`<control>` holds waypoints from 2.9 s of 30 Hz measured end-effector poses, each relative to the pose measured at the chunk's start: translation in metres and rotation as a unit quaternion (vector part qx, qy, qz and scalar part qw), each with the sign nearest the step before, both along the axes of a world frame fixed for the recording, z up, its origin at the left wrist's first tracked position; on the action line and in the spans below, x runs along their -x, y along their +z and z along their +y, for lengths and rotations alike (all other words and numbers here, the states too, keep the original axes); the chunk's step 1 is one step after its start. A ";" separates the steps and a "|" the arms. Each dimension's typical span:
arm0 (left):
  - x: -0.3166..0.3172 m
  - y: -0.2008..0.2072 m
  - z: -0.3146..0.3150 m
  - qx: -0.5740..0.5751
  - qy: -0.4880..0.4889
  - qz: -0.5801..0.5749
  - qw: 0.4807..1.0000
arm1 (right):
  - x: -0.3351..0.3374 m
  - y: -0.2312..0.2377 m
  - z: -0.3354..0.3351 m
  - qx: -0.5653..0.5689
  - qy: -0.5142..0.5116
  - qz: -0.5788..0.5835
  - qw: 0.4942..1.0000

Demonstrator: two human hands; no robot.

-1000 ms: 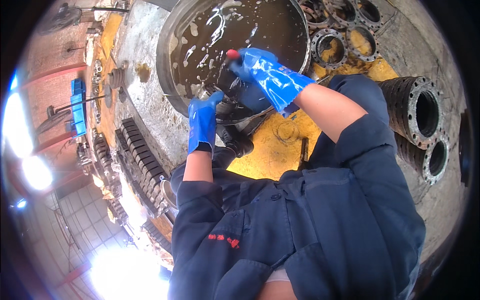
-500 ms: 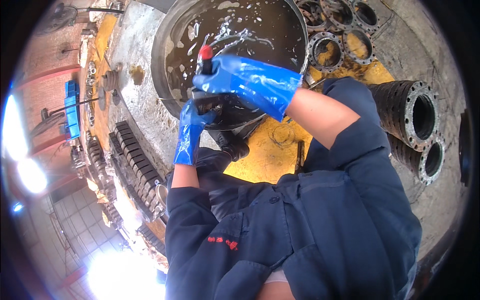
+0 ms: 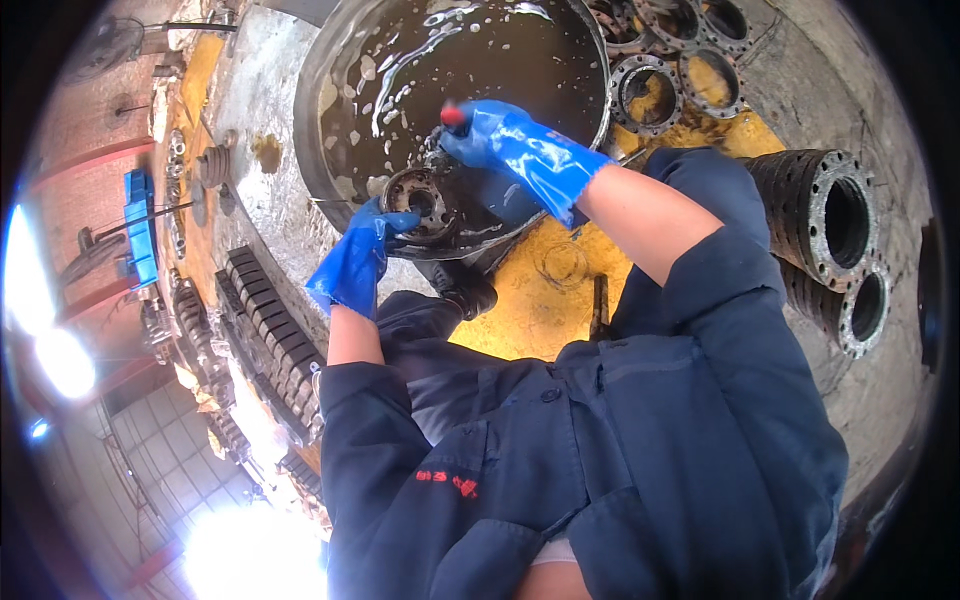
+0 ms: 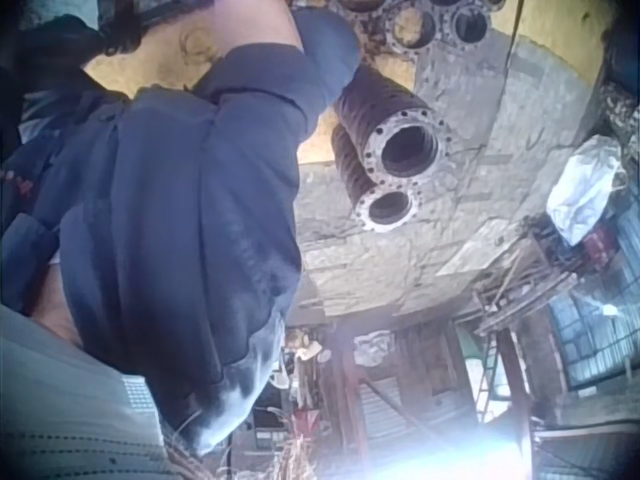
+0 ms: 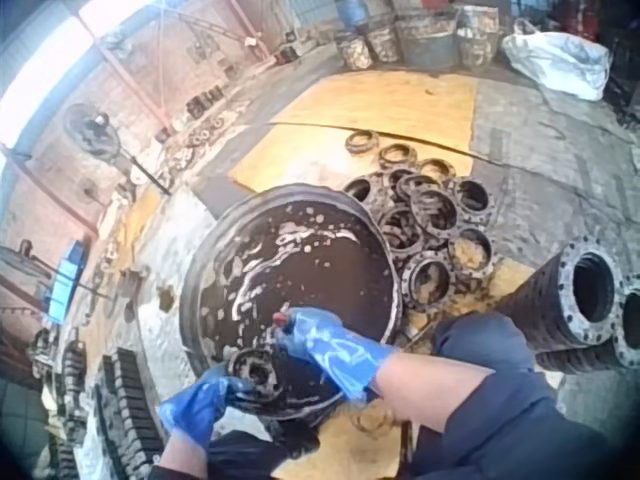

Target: The person is cleaning metal rings and industrial parts by submerging them in a tub of liquid and scrubbing them with a brush.

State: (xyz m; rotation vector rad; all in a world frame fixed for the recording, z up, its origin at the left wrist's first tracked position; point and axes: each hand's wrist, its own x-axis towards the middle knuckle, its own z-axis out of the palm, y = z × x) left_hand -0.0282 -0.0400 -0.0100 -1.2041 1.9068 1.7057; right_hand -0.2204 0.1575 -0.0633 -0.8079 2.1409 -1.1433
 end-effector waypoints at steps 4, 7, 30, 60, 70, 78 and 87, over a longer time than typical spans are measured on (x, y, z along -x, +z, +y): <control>-0.003 -0.007 0.002 0.044 0.007 0.012 0.999 | -0.004 0.005 -0.008 0.067 0.032 -0.039 0.996; -0.008 -0.018 -0.013 0.032 0.006 0.033 0.999 | -0.031 0.026 -0.014 0.234 0.064 -0.214 0.946; -0.007 0.003 0.014 0.069 -0.015 0.032 0.997 | -0.020 0.015 -0.014 0.035 -0.072 -0.050 0.996; -0.008 -0.037 -0.022 0.072 0.109 0.020 0.991 | -0.037 0.022 -0.003 0.047 0.021 -0.139 0.989; -0.016 -0.044 -0.031 0.062 0.114 0.043 0.991 | -0.054 0.037 0.014 -0.002 0.075 -0.109 0.991; -0.018 -0.048 -0.034 0.054 0.112 0.054 0.991 | -0.023 0.038 0.008 0.023 0.112 0.044 0.992; -0.018 -0.051 -0.035 0.037 0.108 0.066 0.991 | -0.015 0.014 -0.026 0.242 0.160 0.066 0.955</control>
